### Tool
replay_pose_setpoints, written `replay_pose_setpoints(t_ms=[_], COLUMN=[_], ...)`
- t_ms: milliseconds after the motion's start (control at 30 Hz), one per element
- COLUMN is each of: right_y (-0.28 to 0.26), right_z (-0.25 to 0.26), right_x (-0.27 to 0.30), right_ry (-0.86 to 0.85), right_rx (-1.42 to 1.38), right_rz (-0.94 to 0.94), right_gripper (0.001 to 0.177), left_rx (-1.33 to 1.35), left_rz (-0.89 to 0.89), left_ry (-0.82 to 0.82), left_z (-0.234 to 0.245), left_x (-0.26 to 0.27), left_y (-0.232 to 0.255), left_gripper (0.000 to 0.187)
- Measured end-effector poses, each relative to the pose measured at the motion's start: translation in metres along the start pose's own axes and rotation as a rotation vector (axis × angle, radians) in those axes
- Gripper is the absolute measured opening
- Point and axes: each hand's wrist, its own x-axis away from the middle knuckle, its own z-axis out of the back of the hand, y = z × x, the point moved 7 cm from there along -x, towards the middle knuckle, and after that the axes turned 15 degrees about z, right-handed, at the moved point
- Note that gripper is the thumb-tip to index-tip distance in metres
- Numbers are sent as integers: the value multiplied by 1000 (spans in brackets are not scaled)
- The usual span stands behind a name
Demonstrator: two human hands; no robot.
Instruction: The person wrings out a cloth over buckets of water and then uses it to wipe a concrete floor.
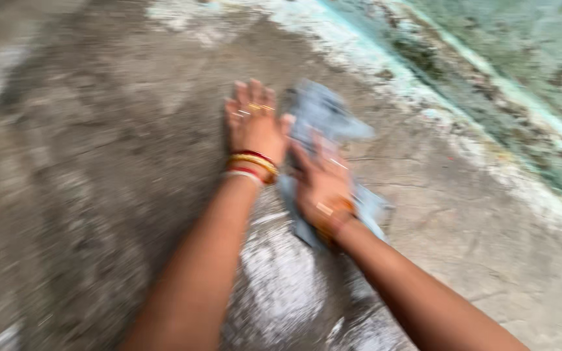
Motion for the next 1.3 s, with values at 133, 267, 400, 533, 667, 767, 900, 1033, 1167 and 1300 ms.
replay_pose_setpoints(t_ms=[133,267,400,533,667,767,900,1033,1167,1300], right_y=[-2,7,6,4,1,1,11,28,39,44], right_z=[4,7,10,15,21,22,21,16,5,0], right_x=[-97,-131,-127,-125,-129,-132,-158,-201,-251,-275], right_ry=[-1,-15,35,10,15,0,-72,-93,-93,16], right_rx=[-66,-97,-101,-127,-155,-143,-135,-137,-161,-127], right_rz=[162,223,268,237,241,275,514,714,717,542], right_gripper=[57,57,58,56,63,54,53,53,52,51], left_rx=[-3,49,15,-10,-35,-53,33,74,7,-92], left_rz=[84,220,270,292,298,304,328,346,328,327], left_ry=[82,60,58,-1,-6,9,29,81,122,78], left_z=[-1,3,7,16,20,19,17,20,21,13], left_x=[-49,-67,-60,-58,-57,-61,-59,-60,-57,-58], left_y=[-16,-33,-33,-28,-27,-29,-32,-30,-28,-32], left_gripper=[68,69,66,65,65,65,67,79,81,71])
